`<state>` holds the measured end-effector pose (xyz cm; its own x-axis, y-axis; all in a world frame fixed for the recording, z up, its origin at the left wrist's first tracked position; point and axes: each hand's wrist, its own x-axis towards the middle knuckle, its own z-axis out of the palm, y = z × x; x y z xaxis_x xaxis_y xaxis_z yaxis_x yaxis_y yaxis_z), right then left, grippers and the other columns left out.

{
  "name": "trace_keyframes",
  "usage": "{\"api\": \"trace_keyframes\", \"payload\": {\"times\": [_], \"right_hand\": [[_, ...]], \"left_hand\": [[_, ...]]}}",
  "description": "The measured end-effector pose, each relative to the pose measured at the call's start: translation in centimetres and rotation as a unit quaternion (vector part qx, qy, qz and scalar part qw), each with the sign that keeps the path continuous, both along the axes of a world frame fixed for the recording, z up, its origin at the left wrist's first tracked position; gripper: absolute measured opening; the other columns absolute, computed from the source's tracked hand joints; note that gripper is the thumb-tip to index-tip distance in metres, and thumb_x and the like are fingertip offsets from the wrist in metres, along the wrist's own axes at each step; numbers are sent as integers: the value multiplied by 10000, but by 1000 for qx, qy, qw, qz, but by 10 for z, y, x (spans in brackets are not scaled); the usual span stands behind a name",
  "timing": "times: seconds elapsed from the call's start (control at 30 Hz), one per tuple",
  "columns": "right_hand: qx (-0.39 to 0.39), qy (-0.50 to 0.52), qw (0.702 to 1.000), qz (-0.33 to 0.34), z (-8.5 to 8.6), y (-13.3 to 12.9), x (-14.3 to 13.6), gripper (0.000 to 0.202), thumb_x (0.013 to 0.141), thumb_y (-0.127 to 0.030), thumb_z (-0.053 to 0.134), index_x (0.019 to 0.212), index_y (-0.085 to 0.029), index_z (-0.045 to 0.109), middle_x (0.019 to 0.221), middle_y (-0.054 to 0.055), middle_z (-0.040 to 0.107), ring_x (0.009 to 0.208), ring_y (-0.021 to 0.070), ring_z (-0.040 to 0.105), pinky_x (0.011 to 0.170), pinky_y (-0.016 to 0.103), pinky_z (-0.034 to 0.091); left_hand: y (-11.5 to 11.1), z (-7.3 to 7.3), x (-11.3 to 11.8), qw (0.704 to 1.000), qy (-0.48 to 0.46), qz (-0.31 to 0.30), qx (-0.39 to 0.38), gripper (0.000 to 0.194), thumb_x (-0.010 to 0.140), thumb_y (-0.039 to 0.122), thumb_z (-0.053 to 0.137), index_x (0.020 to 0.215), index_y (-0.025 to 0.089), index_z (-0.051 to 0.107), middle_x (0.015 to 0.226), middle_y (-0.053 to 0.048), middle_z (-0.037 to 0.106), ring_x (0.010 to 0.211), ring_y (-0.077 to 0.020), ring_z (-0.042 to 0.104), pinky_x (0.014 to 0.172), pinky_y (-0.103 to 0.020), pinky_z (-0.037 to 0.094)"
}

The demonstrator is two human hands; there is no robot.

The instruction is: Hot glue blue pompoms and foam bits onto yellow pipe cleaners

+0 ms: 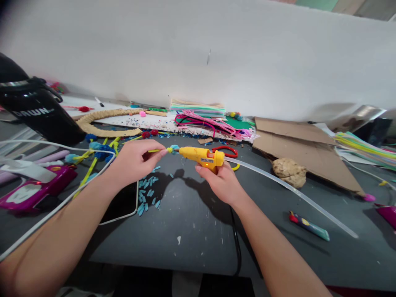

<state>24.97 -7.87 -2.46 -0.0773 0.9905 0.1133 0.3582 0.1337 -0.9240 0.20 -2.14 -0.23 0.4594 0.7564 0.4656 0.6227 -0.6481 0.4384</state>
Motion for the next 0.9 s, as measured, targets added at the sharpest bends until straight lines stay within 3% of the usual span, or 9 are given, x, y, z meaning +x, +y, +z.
{"api": "trace_keyframes", "payload": {"times": [0.9], "right_hand": [[-1, -25, 1000, 0, 1, -1, 0, 273, 856, -453, 623, 798, -186, 615, 624, -26, 510, 549, 116, 443, 547, 260, 384]], "left_hand": [[0, 0, 0, 1000, 7, -6, 1, 233, 918, 309, 513, 841, 176, 688, 712, -5, 640, 594, -114, 503, 565, -251, 343]]}}
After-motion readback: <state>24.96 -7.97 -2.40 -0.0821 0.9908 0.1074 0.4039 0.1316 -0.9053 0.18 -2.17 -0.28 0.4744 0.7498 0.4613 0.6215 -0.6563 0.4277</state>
